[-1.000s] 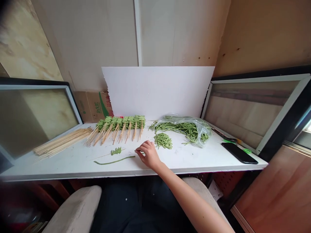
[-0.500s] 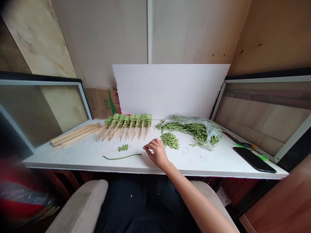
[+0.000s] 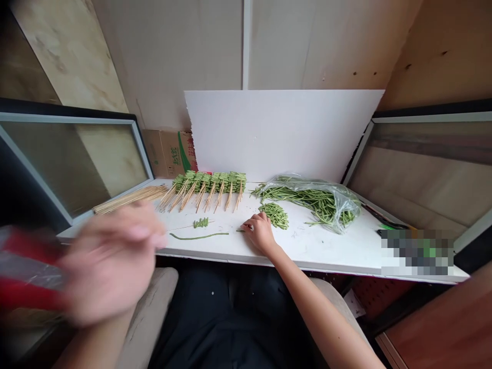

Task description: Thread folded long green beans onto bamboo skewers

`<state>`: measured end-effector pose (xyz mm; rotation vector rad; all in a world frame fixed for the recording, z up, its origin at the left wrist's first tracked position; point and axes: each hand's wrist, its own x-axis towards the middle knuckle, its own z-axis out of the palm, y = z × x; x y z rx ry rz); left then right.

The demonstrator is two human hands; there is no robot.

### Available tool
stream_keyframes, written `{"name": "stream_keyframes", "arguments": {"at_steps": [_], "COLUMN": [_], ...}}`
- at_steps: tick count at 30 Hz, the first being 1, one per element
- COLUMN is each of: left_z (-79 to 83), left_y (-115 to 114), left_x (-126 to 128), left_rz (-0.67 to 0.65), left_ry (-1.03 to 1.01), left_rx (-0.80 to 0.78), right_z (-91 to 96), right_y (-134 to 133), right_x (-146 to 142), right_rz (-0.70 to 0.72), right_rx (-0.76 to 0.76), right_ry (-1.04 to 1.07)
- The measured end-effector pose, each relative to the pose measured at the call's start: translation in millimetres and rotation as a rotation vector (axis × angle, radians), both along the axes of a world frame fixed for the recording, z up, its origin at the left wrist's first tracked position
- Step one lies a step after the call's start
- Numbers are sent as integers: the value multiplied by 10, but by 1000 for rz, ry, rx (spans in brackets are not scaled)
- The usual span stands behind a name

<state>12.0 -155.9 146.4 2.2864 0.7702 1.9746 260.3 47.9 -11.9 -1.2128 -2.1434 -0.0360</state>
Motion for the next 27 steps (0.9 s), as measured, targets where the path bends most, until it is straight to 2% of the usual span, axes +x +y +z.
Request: {"name": "stream_keyframes", "arguments": {"at_steps": [2, 3, 5, 7, 8, 10, 12, 15, 19, 23, 27], "left_z": [-113, -211, -468, -749, -876, -1073, -1195, -1297, -1365, -1332, -1241], "left_y": [306, 495, 865, 1146, 1240, 1347, 1388, 1417, 1444, 1422, 1370], "left_x": [-2, -23, -100, -193, -231, -277, -279, -240, -183, -112, -32], "left_rz": [76, 150, 266, 391, 424, 392, 382, 433, 443, 390, 354], "left_ry": [113, 274, 546, 762, 828, 885, 881, 862, 848, 762, 712], "left_rx": [-100, -216, -479, -659, -716, -767, -741, -664, -562, -488, -453], "right_z": [-14, -16, -14, -3, 7, 28, 47, 67, 88, 114, 158], "right_y": [9, 10, 7, 2, 0, -1, -1, -19, -98, -191, -261], "right_x": [11, 12, 12, 12, 13, 13, 1, -45, -136, -214, -260], "right_rz": [0, 9, 32, 47, 50, 52, 63, 126, 291, 409, 394], "right_rx": [-15, -21, -36, -43, -39, -14, 27, 78, 70, 71, 146], "right_ry": [-21, -35, -61, -65, -54, -14, 32, 97, 124, 100, 115]}}
